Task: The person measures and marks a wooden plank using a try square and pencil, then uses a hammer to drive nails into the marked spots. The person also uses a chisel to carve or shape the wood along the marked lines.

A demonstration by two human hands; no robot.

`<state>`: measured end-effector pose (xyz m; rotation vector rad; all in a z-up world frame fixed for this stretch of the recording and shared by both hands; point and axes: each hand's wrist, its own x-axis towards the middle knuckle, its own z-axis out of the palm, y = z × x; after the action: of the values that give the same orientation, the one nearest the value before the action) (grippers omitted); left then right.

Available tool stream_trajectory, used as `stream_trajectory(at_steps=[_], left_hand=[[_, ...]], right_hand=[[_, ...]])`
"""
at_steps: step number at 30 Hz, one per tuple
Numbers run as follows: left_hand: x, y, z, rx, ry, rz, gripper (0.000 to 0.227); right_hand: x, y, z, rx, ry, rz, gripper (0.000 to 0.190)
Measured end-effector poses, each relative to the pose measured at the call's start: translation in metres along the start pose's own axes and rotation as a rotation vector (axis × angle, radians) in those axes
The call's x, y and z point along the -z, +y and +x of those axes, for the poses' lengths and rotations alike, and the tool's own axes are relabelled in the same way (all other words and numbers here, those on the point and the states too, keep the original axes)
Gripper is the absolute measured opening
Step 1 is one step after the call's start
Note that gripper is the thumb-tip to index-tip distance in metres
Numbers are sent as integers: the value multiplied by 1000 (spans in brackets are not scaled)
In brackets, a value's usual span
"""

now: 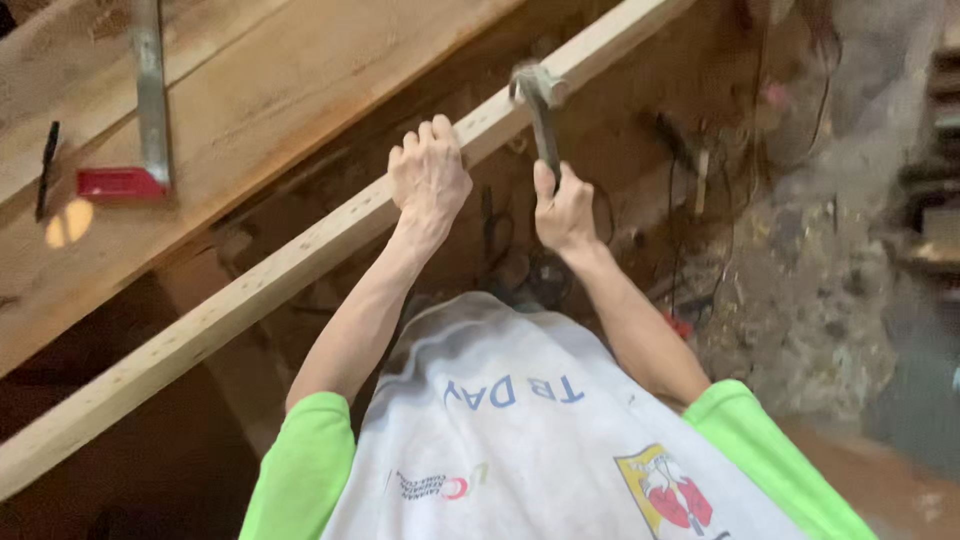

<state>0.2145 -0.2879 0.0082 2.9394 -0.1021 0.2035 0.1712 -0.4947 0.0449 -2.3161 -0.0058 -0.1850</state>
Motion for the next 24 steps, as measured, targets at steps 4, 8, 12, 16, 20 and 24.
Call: stream_trajectory(at_steps=[4, 8, 12, 16, 20, 24], left_hand=[[-9, 27, 12, 36, 47, -27, 40], [-9, 49, 31, 57, 63, 37, 42], [-24, 61, 36, 84, 81, 94, 39], [-28, 66, 45, 141, 55, 91, 50], [-38, 76, 44, 141, 93, 156, 52], [-39, 80, 52, 144, 78, 181, 55]], right_hand=[[34, 35, 15, 30, 65, 388, 52], [43, 57, 51, 697, 910, -573, 35], [57, 72, 53, -23, -159, 83, 49], [96, 73, 65, 151, -12, 624, 45], [91, 82, 70, 188, -76, 299, 45], [90, 98, 85, -167, -218, 210, 45]])
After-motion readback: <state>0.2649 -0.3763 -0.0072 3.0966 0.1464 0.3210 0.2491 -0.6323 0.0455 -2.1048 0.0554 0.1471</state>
